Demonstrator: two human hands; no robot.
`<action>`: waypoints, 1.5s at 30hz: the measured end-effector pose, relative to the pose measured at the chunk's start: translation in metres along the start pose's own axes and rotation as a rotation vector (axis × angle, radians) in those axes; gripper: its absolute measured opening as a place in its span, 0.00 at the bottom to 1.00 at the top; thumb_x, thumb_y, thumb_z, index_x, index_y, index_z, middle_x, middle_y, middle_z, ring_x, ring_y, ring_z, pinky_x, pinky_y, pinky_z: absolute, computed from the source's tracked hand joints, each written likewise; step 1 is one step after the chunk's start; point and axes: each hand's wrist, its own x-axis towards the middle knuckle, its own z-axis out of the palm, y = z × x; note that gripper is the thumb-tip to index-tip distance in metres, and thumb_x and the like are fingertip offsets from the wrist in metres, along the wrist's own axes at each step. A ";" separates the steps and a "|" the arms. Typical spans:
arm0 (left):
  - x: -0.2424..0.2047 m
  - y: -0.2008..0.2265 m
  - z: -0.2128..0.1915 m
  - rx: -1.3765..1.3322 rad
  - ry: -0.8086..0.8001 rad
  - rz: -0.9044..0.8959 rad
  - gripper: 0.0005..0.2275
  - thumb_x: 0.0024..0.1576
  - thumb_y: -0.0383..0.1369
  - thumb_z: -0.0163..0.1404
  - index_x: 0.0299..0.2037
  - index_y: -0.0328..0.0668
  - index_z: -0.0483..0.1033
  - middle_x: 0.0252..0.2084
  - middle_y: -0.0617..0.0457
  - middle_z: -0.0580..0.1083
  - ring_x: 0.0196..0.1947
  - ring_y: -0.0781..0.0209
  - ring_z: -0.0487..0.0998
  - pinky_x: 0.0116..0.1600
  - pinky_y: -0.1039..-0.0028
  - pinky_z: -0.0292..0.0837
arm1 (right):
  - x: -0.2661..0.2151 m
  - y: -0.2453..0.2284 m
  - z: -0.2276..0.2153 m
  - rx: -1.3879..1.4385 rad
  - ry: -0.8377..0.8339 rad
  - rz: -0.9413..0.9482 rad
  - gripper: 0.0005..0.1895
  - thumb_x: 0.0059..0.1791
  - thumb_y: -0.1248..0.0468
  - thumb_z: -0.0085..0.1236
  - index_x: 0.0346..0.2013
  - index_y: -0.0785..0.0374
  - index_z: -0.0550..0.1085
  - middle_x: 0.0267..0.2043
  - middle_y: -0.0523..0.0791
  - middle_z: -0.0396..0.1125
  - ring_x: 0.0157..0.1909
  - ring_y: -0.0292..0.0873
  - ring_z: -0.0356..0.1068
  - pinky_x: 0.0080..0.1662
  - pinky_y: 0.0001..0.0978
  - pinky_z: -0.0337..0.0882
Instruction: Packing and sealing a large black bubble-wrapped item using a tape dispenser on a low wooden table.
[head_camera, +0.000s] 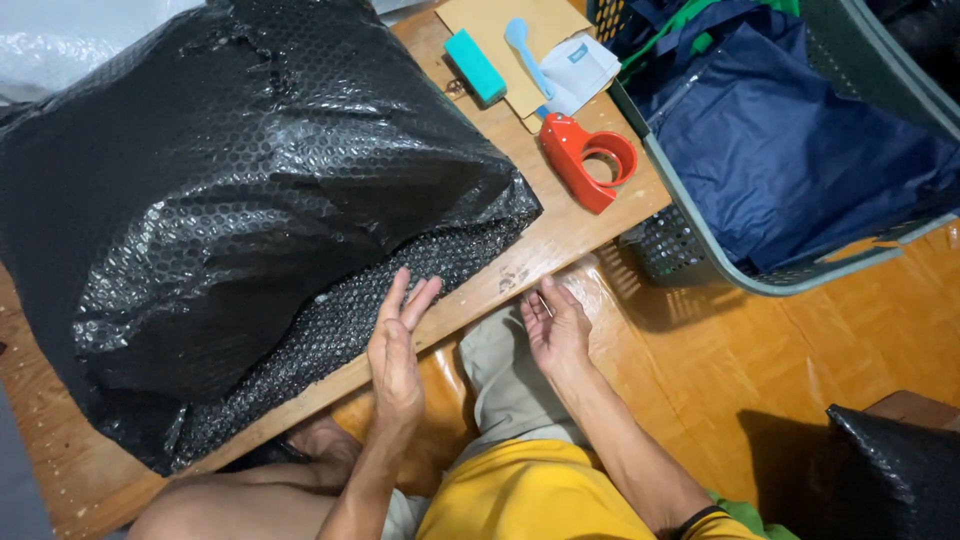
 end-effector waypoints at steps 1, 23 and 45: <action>0.000 -0.003 -0.003 0.001 0.005 0.000 0.33 0.67 0.49 0.25 0.73 0.27 0.52 0.60 0.32 0.73 0.70 0.33 0.60 0.74 0.42 0.39 | -0.006 -0.002 0.001 -0.004 -0.002 0.003 0.17 0.42 0.66 0.74 0.36 0.55 0.71 0.31 0.44 0.71 0.33 0.40 0.74 0.40 0.35 0.81; 0.023 -0.046 -0.113 -0.223 0.908 -0.394 0.23 0.58 0.35 0.61 0.58 0.33 0.67 0.53 0.39 0.73 0.54 0.46 0.78 0.61 0.52 0.71 | -0.085 0.000 0.160 -0.962 -0.949 -0.867 0.04 0.49 0.63 0.67 0.34 0.59 0.79 0.29 0.44 0.74 0.31 0.39 0.75 0.37 0.29 0.78; 0.017 -0.088 -0.157 -0.496 1.051 -0.587 0.14 0.54 0.31 0.65 0.33 0.41 0.68 0.33 0.49 0.78 0.32 0.61 0.84 0.39 0.77 0.86 | -0.009 0.099 0.155 -0.388 -0.385 0.182 0.19 0.55 0.67 0.52 0.56 0.71 0.58 0.44 0.53 0.61 0.45 0.64 0.77 0.45 0.52 0.82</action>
